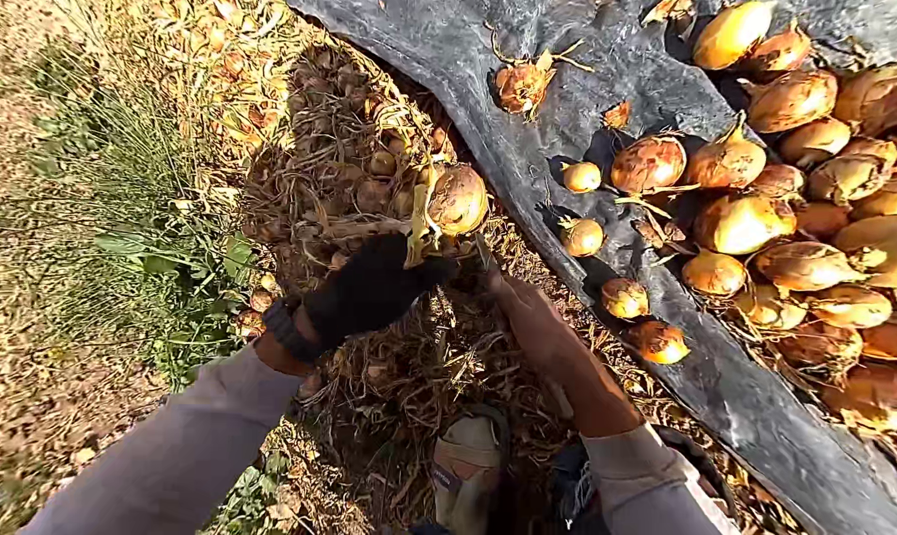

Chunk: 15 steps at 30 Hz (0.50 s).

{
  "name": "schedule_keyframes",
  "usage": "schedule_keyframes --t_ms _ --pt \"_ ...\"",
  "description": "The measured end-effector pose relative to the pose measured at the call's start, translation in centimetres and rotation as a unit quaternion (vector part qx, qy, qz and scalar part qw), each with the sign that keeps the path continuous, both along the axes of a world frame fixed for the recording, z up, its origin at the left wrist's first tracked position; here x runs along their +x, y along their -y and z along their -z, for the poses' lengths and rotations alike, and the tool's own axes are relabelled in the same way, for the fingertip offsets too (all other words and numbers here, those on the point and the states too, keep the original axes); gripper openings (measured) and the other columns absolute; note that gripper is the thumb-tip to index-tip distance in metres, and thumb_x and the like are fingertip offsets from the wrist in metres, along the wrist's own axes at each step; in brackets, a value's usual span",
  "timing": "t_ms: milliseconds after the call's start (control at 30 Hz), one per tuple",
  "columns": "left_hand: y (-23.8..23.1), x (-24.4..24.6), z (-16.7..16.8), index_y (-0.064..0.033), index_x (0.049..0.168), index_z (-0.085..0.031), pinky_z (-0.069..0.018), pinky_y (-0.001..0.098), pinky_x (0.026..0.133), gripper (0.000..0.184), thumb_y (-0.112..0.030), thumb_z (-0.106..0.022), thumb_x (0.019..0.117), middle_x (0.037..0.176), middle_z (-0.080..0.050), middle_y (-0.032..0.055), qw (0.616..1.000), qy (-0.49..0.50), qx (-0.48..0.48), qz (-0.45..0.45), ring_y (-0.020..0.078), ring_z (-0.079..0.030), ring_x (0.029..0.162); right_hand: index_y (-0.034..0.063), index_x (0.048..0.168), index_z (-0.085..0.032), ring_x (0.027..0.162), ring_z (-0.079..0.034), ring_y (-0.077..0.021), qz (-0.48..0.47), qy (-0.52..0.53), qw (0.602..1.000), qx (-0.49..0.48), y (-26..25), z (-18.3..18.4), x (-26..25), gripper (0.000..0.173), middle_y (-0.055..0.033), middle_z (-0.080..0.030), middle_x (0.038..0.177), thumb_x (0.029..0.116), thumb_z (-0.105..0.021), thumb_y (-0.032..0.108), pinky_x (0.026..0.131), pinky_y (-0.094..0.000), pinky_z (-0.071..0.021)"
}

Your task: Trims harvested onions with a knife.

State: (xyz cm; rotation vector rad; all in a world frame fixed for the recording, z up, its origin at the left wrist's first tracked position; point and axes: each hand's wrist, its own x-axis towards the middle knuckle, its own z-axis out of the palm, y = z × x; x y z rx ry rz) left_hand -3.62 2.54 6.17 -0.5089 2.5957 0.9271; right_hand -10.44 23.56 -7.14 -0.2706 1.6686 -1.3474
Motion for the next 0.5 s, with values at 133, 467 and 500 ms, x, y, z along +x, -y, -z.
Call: schedule_keyframes --t_ms 133,467,500 --pt "-2.5 2.2 3.0 -0.0141 0.106 -0.075 -0.0568 0.0483 0.080 0.035 -0.047 -0.062 0.1005 0.094 -0.072 0.0047 0.988 0.105 -0.044 0.100 0.0196 -0.069 0.088 0.0178 0.119 -0.069 0.073 -0.066 -0.0117 0.064 -0.021 0.991 -0.113 1.0 -0.8 1.4 0.047 0.0002 -0.070 0.088 0.0953 -0.062 0.058 0.068 -0.0363 -0.0589" --pt "1.7 15.2 5.1 -0.0064 0.127 -0.066 -0.0488 0.0660 0.097 0.046 -0.044 -0.057 0.1019 0.119 -0.068 0.0232 0.845 0.498 -0.106 0.162 0.0433 -0.064 0.116 0.0133 0.089 -0.058 0.043 -0.046 -0.0194 0.229 -0.119 0.965 0.044 -4.5 -0.6 -4.1 0.068 -0.0037 -0.047 0.059 0.0997 -0.031 0.075 0.041 -0.0399 -0.0440" --pt "-0.9 17.3 5.1 -0.0022 0.146 -0.054 -0.0351 0.0686 0.110 0.050 -0.035 -0.053 0.1073 0.140 -0.057 0.0310 0.790 0.581 -0.079 0.177 0.0505 -0.051 0.134 0.0121 0.094 -0.062 0.050 -0.051 -0.0228 0.207 -0.138 0.965 0.079 -4.6 0.0 -4.2 0.070 -0.0058 -0.051 0.063 0.0980 -0.034 0.076 0.047 -0.0459 -0.0460"
